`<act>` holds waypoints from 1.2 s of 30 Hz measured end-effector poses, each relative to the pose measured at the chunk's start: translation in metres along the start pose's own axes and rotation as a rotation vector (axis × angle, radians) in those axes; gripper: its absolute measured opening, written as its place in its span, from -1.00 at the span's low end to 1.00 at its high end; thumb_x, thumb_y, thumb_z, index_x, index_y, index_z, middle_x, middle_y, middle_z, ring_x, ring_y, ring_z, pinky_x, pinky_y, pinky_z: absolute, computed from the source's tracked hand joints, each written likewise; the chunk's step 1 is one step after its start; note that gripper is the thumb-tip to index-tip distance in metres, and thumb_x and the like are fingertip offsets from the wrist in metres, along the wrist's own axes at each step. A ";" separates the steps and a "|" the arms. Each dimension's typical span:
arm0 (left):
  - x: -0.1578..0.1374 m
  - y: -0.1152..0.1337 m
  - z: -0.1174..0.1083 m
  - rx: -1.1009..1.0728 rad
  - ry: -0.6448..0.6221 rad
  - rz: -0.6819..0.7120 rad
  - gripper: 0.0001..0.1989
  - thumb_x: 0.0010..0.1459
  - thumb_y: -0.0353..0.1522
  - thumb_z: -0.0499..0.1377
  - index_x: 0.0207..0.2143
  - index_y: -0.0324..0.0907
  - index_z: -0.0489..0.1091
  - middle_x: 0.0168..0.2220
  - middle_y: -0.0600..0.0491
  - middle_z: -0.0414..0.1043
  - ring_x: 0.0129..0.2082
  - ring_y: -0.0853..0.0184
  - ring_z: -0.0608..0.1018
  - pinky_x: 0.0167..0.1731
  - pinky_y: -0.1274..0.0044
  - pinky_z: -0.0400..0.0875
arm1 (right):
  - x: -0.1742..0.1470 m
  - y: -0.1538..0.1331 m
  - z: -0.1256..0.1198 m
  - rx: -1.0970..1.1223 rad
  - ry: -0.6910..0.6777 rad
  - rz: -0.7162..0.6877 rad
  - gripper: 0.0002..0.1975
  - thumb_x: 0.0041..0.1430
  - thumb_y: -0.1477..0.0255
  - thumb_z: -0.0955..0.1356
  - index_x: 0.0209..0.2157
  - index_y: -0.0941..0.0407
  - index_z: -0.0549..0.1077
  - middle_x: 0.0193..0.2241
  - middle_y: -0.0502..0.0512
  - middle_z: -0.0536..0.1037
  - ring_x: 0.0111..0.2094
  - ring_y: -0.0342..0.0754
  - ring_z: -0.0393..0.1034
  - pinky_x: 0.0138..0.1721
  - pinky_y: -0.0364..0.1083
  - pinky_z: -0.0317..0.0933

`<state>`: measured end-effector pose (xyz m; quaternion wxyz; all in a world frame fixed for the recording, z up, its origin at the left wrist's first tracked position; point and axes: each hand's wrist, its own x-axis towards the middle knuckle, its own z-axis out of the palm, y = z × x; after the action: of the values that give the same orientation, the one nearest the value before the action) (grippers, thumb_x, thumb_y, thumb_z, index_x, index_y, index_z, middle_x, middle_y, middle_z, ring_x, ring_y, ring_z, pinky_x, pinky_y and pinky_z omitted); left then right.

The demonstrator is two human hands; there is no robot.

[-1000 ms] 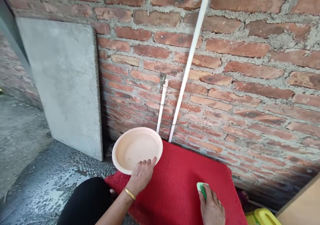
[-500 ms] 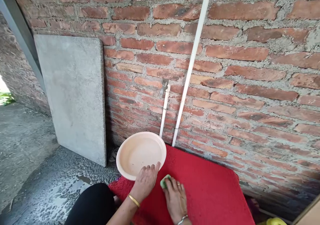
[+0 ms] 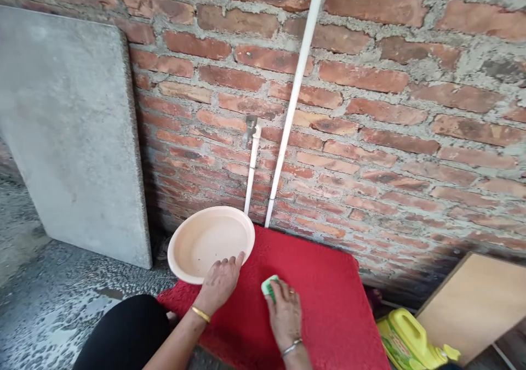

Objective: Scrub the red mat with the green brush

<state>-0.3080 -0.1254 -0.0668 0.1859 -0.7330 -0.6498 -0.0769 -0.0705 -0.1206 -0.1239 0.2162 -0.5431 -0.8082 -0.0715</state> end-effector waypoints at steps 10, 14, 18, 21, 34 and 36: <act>-0.003 0.001 0.002 0.045 0.017 0.013 -0.49 0.26 -0.55 0.02 0.25 -0.24 0.25 -0.29 -0.03 0.41 -0.35 0.26 0.51 -0.34 0.40 0.34 | 0.000 0.033 -0.015 -0.105 -0.075 0.106 -0.69 0.33 0.27 0.28 0.06 -0.09 0.49 0.02 0.07 0.57 -0.06 0.04 0.49 -0.05 0.00 0.31; -0.003 0.002 0.004 0.028 0.021 0.011 -0.49 0.26 -0.55 0.01 0.26 -0.23 0.24 -0.29 -0.03 0.41 -0.34 0.25 0.51 -0.33 0.39 0.34 | -0.022 0.113 -0.037 -0.234 -0.039 0.349 -0.59 0.34 0.20 0.19 0.05 -0.01 0.51 -0.05 0.18 0.60 -0.17 0.14 0.53 -0.20 0.06 0.35; -0.003 0.002 0.005 0.011 0.026 0.005 -0.49 0.26 -0.55 0.02 0.26 -0.22 0.25 -0.30 -0.03 0.41 -0.34 0.26 0.51 -0.33 0.40 0.34 | -0.039 0.134 -0.045 -0.275 0.030 0.426 -0.51 0.33 0.15 0.14 0.05 0.04 0.52 -0.08 0.29 0.59 -0.24 0.21 0.54 -0.28 0.13 0.34; -0.003 0.001 0.006 0.010 0.034 0.009 -0.49 0.26 -0.55 0.02 0.26 -0.24 0.24 -0.29 -0.03 0.41 -0.33 0.26 0.51 -0.33 0.40 0.35 | -0.039 0.101 -0.037 -0.225 0.039 0.313 -0.56 0.34 0.17 0.16 0.03 0.00 0.53 -0.07 0.21 0.60 -0.22 0.14 0.53 -0.22 0.08 0.35; 0.000 0.004 -0.007 -0.015 -0.012 -0.001 -0.50 0.26 -0.55 0.03 0.24 -0.22 0.25 -0.31 -0.02 0.41 -0.35 0.26 0.50 -0.34 0.41 0.33 | -0.030 0.042 -0.014 -0.098 0.022 0.065 -0.58 0.39 0.16 0.14 0.05 -0.06 0.51 0.00 0.10 0.58 -0.11 0.05 0.50 -0.07 0.03 0.32; 0.000 0.004 -0.009 -0.032 -0.007 0.002 -0.50 0.26 -0.54 0.05 0.25 -0.23 0.23 -0.29 -0.03 0.41 -0.32 0.26 0.51 -0.32 0.41 0.32 | -0.035 0.074 -0.024 -0.134 0.027 0.161 -0.49 0.38 0.11 0.09 0.03 0.00 0.52 -0.05 0.17 0.60 -0.17 0.09 0.52 -0.14 0.07 0.35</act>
<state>-0.3028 -0.1289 -0.0593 0.1719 -0.7368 -0.6484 -0.0843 0.0145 -0.1285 -0.1262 0.1956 -0.6183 -0.7525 -0.1152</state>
